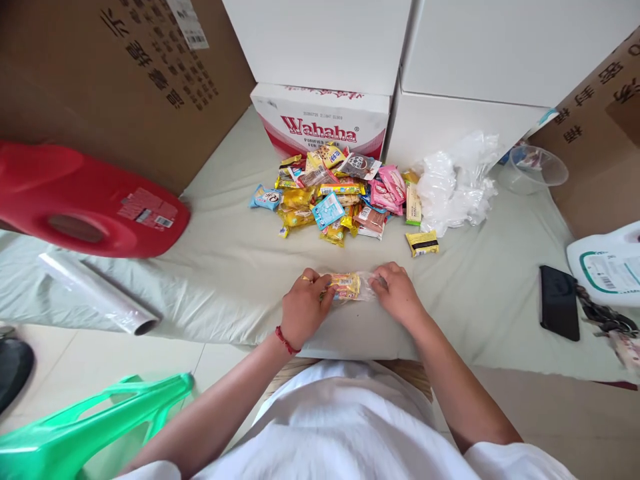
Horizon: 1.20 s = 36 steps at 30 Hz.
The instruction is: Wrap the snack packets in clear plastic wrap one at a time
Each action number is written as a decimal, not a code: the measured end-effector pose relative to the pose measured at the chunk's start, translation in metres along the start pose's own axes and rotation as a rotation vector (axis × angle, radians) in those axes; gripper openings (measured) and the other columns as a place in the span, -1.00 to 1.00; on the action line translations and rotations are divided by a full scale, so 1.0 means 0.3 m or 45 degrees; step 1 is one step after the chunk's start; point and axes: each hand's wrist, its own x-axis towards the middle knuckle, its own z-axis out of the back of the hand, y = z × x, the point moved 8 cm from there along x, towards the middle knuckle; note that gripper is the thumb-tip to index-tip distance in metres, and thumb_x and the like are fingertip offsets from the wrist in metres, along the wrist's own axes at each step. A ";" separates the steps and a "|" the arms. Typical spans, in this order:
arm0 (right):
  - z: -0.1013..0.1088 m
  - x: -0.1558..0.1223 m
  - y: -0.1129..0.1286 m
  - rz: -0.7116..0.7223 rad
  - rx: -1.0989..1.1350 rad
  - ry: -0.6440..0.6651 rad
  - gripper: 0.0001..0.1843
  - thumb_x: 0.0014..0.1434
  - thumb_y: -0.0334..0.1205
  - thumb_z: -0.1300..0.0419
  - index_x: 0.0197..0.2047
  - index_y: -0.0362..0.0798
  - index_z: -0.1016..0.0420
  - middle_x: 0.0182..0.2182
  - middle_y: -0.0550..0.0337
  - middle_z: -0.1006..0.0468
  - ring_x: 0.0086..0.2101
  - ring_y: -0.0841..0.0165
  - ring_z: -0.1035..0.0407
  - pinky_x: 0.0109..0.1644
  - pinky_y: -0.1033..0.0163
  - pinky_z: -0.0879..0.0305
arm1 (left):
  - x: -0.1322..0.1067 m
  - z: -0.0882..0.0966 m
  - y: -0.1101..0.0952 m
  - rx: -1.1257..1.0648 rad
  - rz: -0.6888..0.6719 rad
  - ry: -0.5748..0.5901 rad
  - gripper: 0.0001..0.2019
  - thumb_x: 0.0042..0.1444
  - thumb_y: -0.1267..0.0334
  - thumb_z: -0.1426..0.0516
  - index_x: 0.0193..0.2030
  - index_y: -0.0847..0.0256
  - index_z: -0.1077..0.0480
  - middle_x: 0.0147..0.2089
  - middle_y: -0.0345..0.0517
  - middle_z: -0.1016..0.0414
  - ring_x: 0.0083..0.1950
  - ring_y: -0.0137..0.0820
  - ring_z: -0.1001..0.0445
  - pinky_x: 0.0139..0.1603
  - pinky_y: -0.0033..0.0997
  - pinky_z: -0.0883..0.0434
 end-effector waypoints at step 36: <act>-0.113 -0.105 0.214 0.100 0.083 -0.106 -0.80 0.42 -0.33 -0.06 -0.19 0.01 -0.49 -0.27 0.17 -0.55 -0.25 0.32 -0.42 -0.14 0.26 -0.27 | -0.033 -0.028 0.023 -0.576 -0.067 -0.168 -0.71 0.16 0.28 -0.15 0.01 0.24 -0.50 0.07 0.19 -0.43 0.11 -0.06 -0.42 0.16 0.05 -0.42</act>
